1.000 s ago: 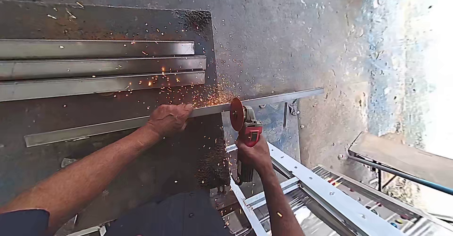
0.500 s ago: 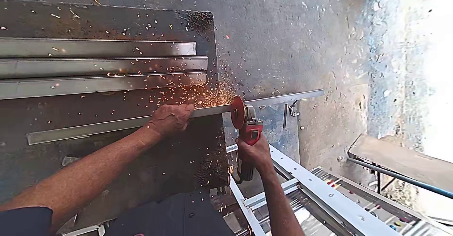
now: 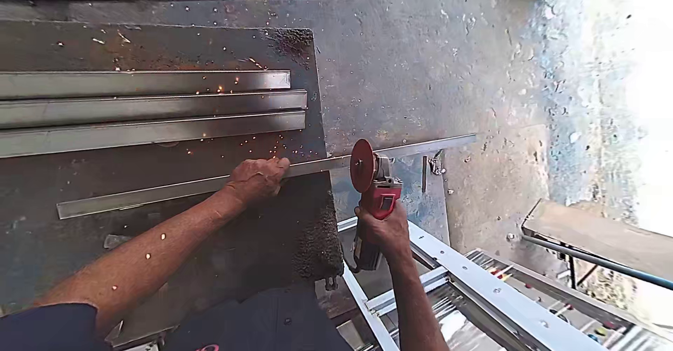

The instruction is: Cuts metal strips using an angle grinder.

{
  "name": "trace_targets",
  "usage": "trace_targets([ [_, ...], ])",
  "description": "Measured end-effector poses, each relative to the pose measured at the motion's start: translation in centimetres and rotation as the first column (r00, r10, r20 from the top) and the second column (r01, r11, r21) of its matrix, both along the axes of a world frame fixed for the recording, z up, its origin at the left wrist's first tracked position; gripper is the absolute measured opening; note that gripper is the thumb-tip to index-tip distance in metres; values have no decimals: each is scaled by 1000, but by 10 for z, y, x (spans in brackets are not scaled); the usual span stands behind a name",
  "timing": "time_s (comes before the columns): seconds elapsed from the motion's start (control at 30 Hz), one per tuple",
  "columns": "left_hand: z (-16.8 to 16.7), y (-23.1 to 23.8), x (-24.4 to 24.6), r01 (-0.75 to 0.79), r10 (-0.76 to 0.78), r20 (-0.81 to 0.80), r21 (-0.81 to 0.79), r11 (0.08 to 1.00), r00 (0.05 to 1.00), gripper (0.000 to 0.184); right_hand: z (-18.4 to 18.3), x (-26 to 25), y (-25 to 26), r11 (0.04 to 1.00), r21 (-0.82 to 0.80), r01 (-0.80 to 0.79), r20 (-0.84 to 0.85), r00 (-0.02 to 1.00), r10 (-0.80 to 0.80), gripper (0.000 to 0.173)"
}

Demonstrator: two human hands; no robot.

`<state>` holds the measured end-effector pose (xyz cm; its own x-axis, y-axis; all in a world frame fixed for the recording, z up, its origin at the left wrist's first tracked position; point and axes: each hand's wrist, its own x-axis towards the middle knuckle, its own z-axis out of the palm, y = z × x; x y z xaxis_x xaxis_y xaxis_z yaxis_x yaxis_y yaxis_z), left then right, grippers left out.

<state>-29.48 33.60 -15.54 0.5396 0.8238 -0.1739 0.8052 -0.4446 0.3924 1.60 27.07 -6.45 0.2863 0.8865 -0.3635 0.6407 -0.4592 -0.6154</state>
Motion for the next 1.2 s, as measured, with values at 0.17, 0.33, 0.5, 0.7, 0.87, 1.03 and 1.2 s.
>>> trace_targets([
  [0.17, 0, -4, 2, -18, 17, 25, 36, 999, 1000, 31, 30, 6, -51, 990, 38, 135, -121, 984, -130, 63],
  [0.33, 15, -3, 8, -185, 191, -2, -265, 946, 982, 49, 36, 19, -110, 980, 12, 200, -141, 970, -197, 62],
  [0.5, 26, -19, 21, -180, 191, -9, -380, 907, 981, 34, 22, 34, -168, 954, -45, 298, -145, 942, -301, 72],
  [0.7, 39, -70, 40, -138, 136, -31, -306, 942, 990, 30, 16, 46, -225, 937, -57, 345, -172, 921, -350, 70],
  [0.87, 36, -104, 51, -248, 221, -115, -370, 895, 969, 38, 13, 56, -256, 915, -40, 402, -261, 880, -398, 70],
  [1.03, 25, -122, 54, -292, 300, -34, -351, 890, 953, 43, 11, 63, -267, 901, -48, 431, -343, 840, -421, 71],
  [1.2, 22, -125, 50, -293, 333, 52, -357, 887, 942, 50, 9, 67, -264, 907, -27, 421, -373, 838, -400, 69],
])
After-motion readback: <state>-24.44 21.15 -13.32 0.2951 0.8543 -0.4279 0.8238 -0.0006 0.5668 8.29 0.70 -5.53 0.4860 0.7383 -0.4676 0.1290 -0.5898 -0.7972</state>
